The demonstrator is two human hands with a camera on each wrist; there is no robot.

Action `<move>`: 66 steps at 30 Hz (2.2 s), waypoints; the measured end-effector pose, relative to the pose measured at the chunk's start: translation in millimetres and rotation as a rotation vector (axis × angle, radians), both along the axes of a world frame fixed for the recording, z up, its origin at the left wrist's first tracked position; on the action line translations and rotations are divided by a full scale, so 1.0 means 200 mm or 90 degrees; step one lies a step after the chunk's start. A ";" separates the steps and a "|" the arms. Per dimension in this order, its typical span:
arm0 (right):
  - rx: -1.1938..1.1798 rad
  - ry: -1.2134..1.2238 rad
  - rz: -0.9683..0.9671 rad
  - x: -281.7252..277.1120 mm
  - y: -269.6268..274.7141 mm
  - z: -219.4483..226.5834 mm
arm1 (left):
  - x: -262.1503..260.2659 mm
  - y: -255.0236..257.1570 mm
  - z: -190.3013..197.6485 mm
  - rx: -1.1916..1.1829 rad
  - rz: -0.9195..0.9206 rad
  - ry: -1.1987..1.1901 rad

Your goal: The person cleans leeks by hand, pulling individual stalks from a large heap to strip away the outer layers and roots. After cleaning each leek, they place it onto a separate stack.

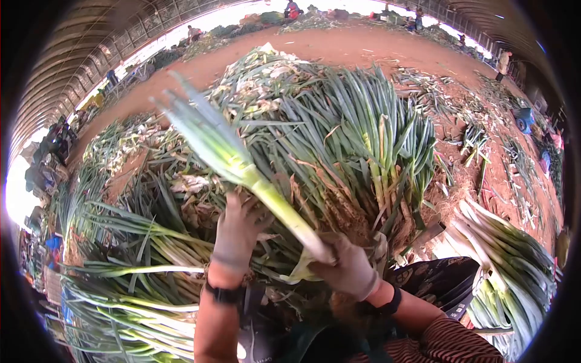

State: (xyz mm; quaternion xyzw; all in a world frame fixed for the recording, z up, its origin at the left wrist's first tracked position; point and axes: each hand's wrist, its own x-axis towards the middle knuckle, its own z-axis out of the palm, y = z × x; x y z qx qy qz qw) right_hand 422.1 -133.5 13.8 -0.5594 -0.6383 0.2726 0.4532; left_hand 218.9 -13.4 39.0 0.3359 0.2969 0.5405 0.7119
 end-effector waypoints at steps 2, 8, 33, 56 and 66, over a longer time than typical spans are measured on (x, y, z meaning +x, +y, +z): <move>-0.015 -0.044 0.179 -0.06 -0.04 0.03 | 0.05 0.08 0.00 -0.057 0.061 -0.039; 0.181 -0.217 0.105 0.12 0.10 0.19 | -0.02 0.05 -0.18 -0.184 0.084 -0.269; -0.151 -0.412 0.195 0.50 -0.76 0.22 | -0.52 0.25 -0.81 -0.344 0.320 -0.207; 0.086 -0.243 0.151 0.12 -0.07 0.15 | -0.28 -0.49 -0.22 0.102 0.336 0.130; 0.135 -0.078 0.216 -0.34 0.09 0.17 | -0.26 -0.61 -0.06 0.162 0.415 0.236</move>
